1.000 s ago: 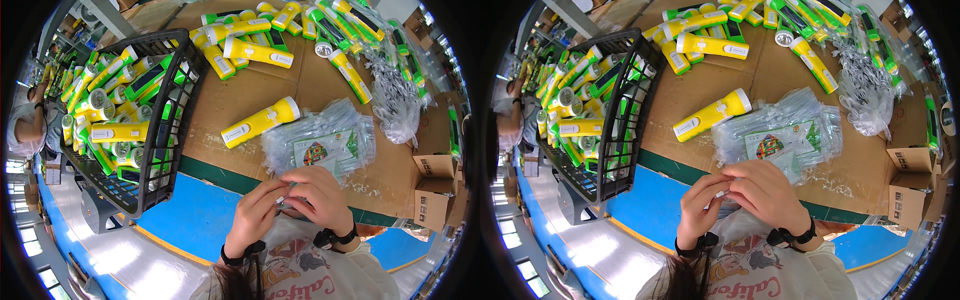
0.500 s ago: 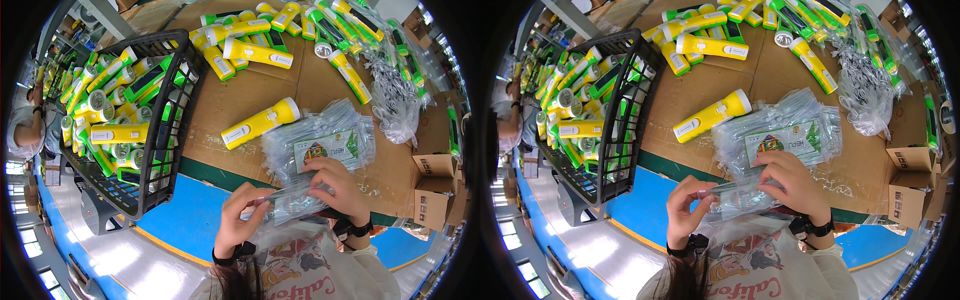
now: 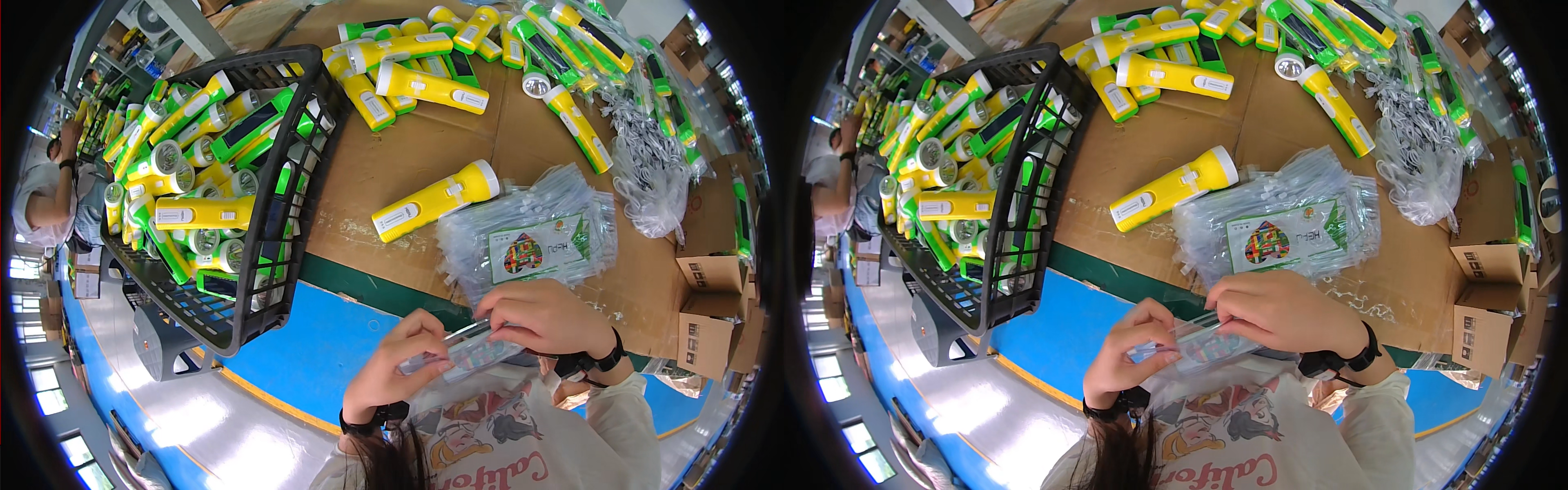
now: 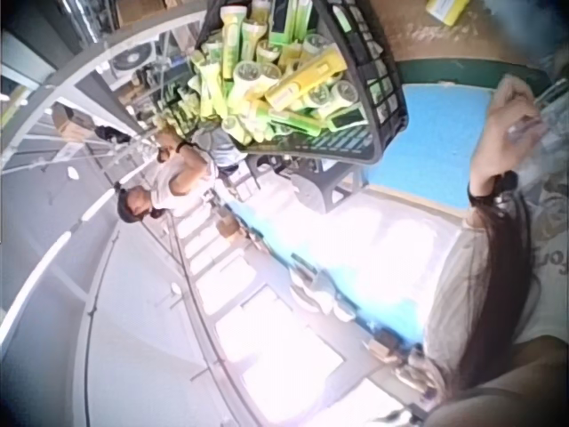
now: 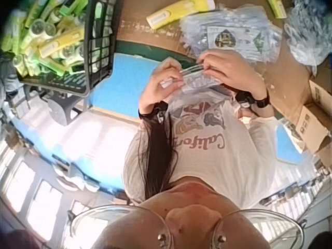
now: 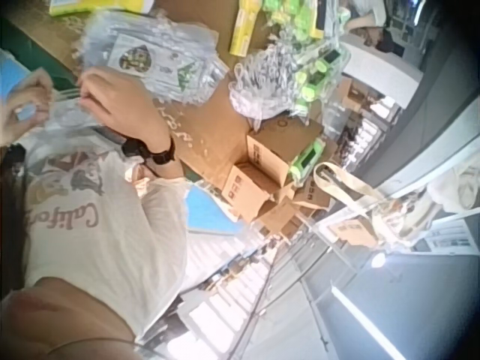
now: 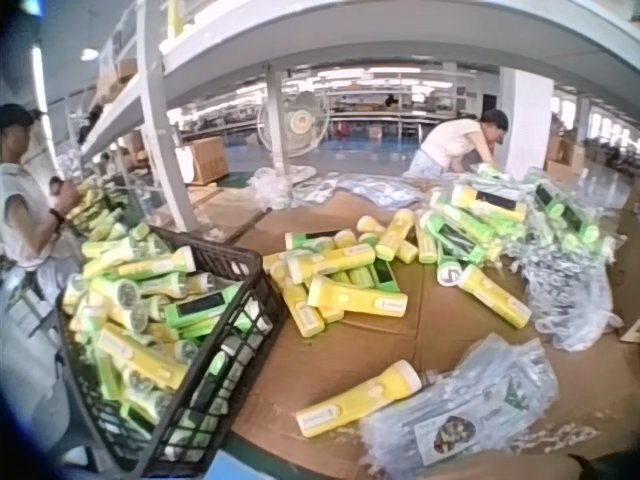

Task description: Packing yellow and green flashlights into plastic bags at a factory workstation.

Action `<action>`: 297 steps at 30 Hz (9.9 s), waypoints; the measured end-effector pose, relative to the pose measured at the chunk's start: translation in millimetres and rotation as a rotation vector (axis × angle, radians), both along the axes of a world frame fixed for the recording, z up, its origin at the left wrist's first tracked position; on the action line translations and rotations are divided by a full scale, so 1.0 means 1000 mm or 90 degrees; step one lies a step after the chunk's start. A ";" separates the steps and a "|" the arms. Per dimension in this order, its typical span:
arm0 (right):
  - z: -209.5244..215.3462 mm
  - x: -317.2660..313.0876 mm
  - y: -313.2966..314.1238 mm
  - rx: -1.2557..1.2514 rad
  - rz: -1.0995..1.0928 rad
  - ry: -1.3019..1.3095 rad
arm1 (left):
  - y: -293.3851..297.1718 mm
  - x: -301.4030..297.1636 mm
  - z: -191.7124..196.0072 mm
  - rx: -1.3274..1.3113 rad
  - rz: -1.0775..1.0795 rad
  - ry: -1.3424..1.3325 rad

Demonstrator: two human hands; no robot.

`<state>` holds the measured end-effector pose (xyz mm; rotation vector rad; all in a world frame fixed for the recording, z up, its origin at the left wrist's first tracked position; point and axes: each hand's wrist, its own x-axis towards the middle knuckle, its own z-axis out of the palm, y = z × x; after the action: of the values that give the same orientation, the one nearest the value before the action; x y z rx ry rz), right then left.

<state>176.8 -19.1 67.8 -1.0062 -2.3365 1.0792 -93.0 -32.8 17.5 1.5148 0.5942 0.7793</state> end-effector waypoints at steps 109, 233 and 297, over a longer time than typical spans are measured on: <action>0.031 -0.018 0.035 0.357 -0.120 -0.099 | 0.024 0.112 -0.012 0.108 0.501 -0.198; -0.033 0.093 -0.004 0.294 -0.236 -0.296 | 0.001 -0.018 0.010 -0.218 -0.101 -0.255; 0.054 0.060 -0.019 0.368 -0.210 -0.112 | 0.016 0.026 0.045 0.553 0.275 0.327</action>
<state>236.6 -37.9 121.9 -1.2155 -2.2879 0.1735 -66.9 -16.3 62.5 2.4705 1.0697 1.0556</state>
